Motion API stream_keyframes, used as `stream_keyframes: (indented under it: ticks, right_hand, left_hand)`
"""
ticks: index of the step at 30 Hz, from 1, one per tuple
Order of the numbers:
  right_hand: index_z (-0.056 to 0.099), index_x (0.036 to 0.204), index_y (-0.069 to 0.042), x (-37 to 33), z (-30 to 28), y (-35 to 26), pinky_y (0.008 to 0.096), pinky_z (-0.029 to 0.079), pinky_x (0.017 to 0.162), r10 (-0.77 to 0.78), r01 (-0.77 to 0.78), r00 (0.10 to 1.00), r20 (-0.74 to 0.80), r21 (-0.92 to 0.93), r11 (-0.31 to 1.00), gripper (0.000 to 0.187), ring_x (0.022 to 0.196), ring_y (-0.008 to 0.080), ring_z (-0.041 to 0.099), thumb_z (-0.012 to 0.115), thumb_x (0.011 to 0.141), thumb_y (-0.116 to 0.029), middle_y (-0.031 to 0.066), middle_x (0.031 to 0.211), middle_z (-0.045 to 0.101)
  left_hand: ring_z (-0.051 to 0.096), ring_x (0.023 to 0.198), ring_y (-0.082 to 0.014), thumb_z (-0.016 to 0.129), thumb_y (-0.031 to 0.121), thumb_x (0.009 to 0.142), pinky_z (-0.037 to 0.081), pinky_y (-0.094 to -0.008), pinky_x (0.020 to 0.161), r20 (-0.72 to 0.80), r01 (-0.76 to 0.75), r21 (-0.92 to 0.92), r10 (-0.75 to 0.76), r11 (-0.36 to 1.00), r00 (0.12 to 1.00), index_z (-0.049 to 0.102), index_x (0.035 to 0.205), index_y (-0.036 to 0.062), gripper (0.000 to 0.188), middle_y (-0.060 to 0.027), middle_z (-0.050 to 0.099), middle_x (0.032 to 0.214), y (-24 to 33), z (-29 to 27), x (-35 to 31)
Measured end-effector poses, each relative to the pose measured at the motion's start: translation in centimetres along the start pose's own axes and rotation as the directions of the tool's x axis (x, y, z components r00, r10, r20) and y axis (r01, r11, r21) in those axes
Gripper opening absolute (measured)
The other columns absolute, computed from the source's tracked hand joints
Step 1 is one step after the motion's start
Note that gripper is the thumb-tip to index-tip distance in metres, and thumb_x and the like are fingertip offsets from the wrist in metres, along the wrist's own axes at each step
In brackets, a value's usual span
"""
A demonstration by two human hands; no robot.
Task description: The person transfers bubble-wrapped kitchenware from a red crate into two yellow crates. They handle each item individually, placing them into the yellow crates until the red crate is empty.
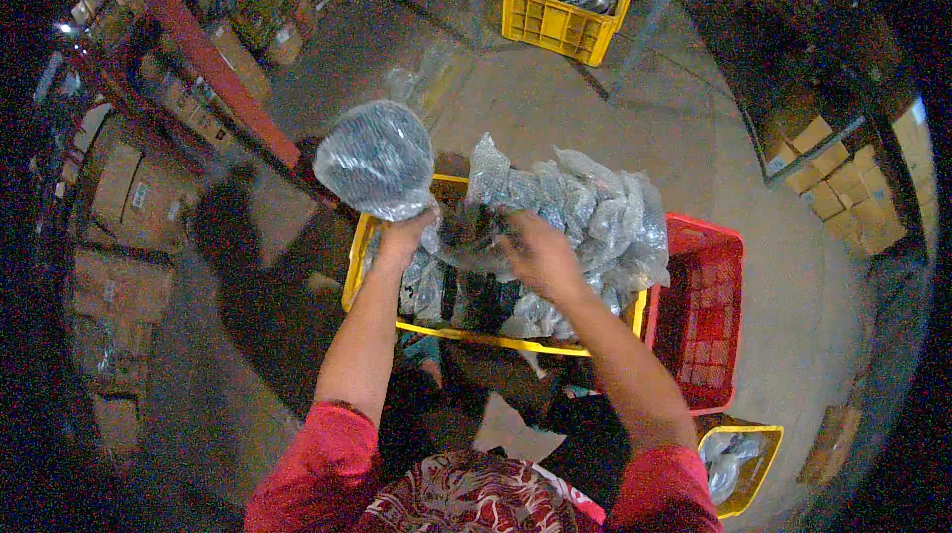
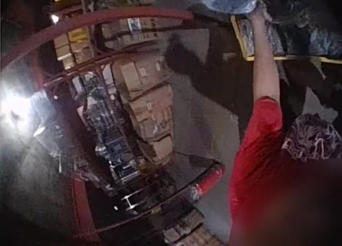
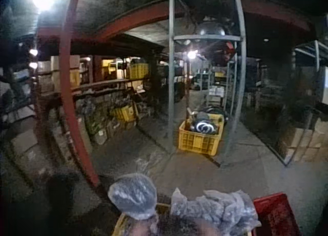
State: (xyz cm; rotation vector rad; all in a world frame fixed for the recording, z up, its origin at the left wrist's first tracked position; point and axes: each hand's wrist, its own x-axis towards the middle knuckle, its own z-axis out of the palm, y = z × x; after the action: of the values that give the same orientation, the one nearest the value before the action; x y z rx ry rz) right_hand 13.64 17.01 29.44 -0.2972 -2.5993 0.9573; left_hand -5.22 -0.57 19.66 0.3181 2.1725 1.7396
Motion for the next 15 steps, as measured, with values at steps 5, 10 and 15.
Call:
stream_keyframes:
  ticks: [5, 10, 15]
  right_hand:
    - [0.063, 0.113, 0.001, -7.9, -8.8, 6.8, 0.0341, 0.052, 0.080, 0.432, -0.384, 0.869, -0.242, 0.221, 0.896, 0.025, 0.089, 0.0219, 0.066, 0.063, 0.093, -0.014, 0.0136, 0.100, 0.069]
    - [0.061, 0.113, 0.005, -16.0, -13.1, 11.1, 0.0316, 0.049, 0.088, 0.619, -0.599, 0.743, -0.254, 0.160, 0.785, 0.024, 0.095, 0.0193, 0.061, 0.061, 0.095, -0.012, 0.0107, 0.103, 0.067]
    - [0.056, 0.124, 0.003, -18.3, -12.7, 17.1, 0.0330, 0.047, 0.094, 0.562, -0.573, 0.729, -0.392, 0.101, 0.813, 0.031, 0.107, 0.0195, 0.059, 0.057, 0.098, -0.014, 0.0127, 0.115, 0.062]
  left_hand:
    - [0.062, 0.107, -0.0337, 0.071, 0.024, 0.084, 0.047, -0.0408, 0.094, 0.121, -0.319, 0.504, 0.299, 0.803, 0.946, 0.063, 0.118, 0.0033, 0.040, -0.0175, 0.067, 0.114, -9.8, 4.3, 2.5]
    - [0.063, 0.108, -0.0333, 0.062, 0.028, 0.089, 0.048, -0.0404, 0.092, 0.148, -0.038, 0.132, 0.018, 0.991, 0.989, 0.063, 0.120, 0.0008, 0.041, -0.0203, 0.067, 0.116, -15.4, 6.8, 1.4]
    - [0.066, 0.101, -0.0331, 0.063, 0.037, 0.086, 0.049, -0.0410, 0.086, 0.261, 0.042, 0.291, -0.122, 0.956, 0.958, 0.066, 0.110, -0.0017, 0.046, -0.0210, 0.070, 0.106, -17.6, 7.5, 2.0]
